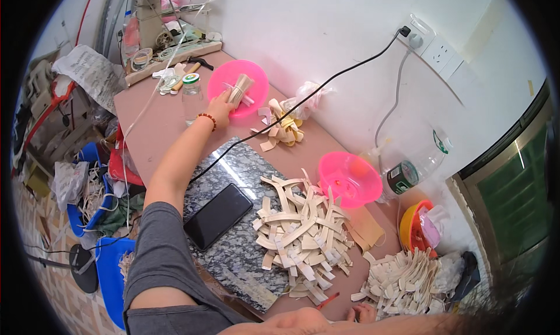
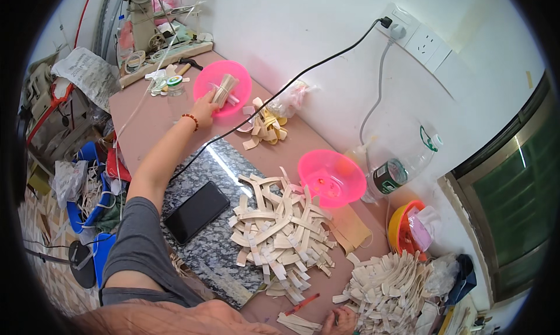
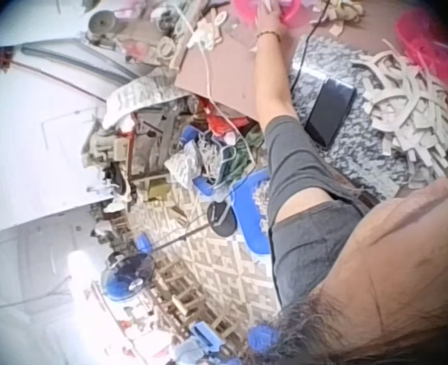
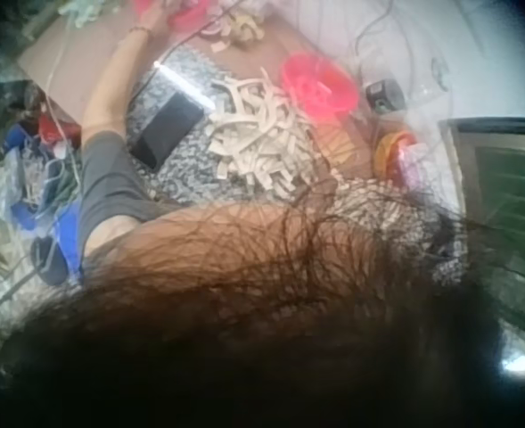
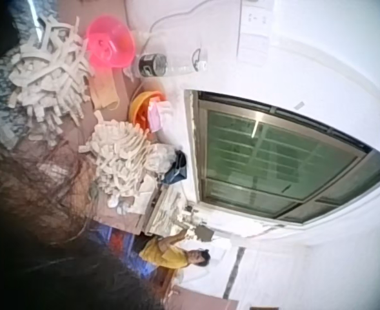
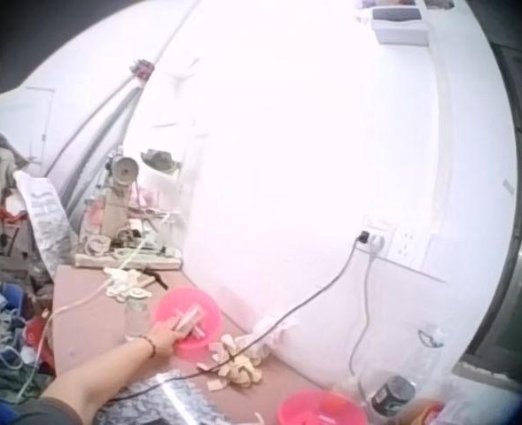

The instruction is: The person sorts small, light-colored wooden strips at a cluttered workbench. They pick up bundles of strips, separate them, and place them into a pink bowl. The person also handles a plastic bag and a small orange bowl during the process.

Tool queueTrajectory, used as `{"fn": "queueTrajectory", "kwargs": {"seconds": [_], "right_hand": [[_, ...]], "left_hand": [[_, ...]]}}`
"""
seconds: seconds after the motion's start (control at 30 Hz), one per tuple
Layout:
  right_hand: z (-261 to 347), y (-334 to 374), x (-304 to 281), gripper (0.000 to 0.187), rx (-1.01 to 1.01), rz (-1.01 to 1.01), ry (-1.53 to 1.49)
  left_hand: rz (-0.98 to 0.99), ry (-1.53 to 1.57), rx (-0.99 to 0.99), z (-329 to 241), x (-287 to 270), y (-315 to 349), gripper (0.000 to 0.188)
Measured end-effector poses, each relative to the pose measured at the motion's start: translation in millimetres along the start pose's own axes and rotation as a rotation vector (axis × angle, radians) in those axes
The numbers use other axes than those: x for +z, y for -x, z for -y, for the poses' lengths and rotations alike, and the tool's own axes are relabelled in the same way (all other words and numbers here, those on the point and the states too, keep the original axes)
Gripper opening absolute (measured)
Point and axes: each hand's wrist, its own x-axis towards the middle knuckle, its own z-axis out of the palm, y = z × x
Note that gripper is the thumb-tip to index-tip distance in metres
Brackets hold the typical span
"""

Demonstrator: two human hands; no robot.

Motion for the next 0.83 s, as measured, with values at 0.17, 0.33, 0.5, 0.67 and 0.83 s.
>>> {"fn": "queueTrajectory", "kwargs": {"seconds": [0.17,0.33,0.5,0.67,0.83], "right_hand": [[-4,2,0,0.016,0.019,-0.01,-0.008],[-7,2,0,0.014,0.024,-0.017,-0.013],[-12,3,-4,0.013,0.033,-0.033,-0.018],[-16,2,-3,0.012,0.028,-0.043,-0.022],[-38,5,2,0.011,-0.011,-0.078,-0.026]], "left_hand": [[-0.027,0.02,0.028,-7,-1,-6,0.025],[-0.039,0.013,0.051,-2,1,-8,0.026],[-0.005,-0.059,0.15,-10,4,-5,0.03],[-0.077,-0.14,0.286,-11,12,-2,0.04],[0.047,-0.012,0.276,-22,-2,-5,0.059]]}}
